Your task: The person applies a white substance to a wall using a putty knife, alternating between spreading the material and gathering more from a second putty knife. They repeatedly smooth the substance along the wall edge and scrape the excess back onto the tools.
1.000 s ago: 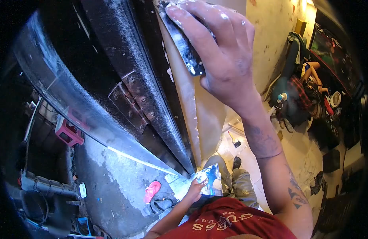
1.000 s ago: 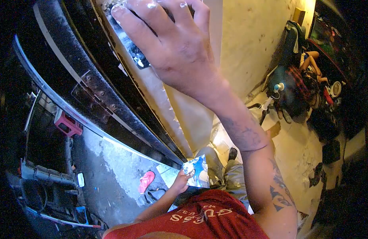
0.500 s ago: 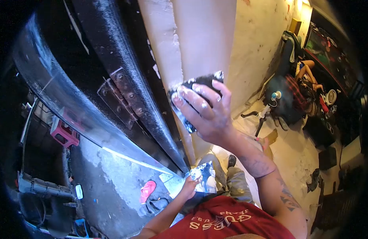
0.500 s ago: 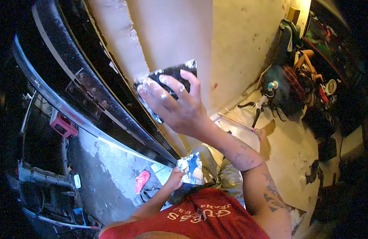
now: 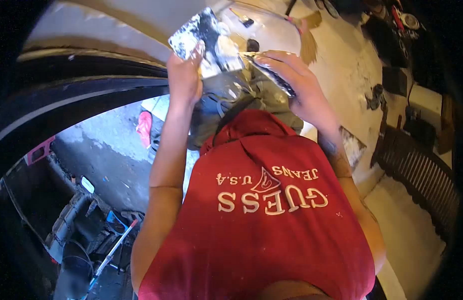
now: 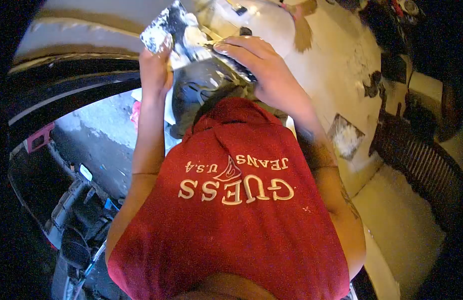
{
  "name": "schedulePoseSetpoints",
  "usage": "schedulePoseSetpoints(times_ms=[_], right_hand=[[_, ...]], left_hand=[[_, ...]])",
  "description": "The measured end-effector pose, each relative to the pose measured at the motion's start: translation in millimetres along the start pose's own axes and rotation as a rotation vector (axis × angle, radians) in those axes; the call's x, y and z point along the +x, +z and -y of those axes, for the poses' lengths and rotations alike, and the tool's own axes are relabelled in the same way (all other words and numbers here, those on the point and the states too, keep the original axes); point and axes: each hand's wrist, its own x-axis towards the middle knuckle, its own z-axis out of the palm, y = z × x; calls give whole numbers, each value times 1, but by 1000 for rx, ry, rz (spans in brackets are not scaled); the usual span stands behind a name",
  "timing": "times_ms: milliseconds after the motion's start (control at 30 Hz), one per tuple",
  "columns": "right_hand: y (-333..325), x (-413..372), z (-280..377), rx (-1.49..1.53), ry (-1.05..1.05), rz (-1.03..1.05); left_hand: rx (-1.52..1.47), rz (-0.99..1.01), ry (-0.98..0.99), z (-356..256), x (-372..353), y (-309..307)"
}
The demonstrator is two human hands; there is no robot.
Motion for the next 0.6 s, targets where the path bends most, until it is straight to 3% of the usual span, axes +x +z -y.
schedulePoseSetpoints(times_ms=[267, 600], right_hand=[[2, -9, -28, -207, 46, 45], [12, -11, -32, -226, -62, 245]], left_hand=[[-81, 66, -4, 26, 7, 39], [86, -62, 40, 32, 0, 33]])
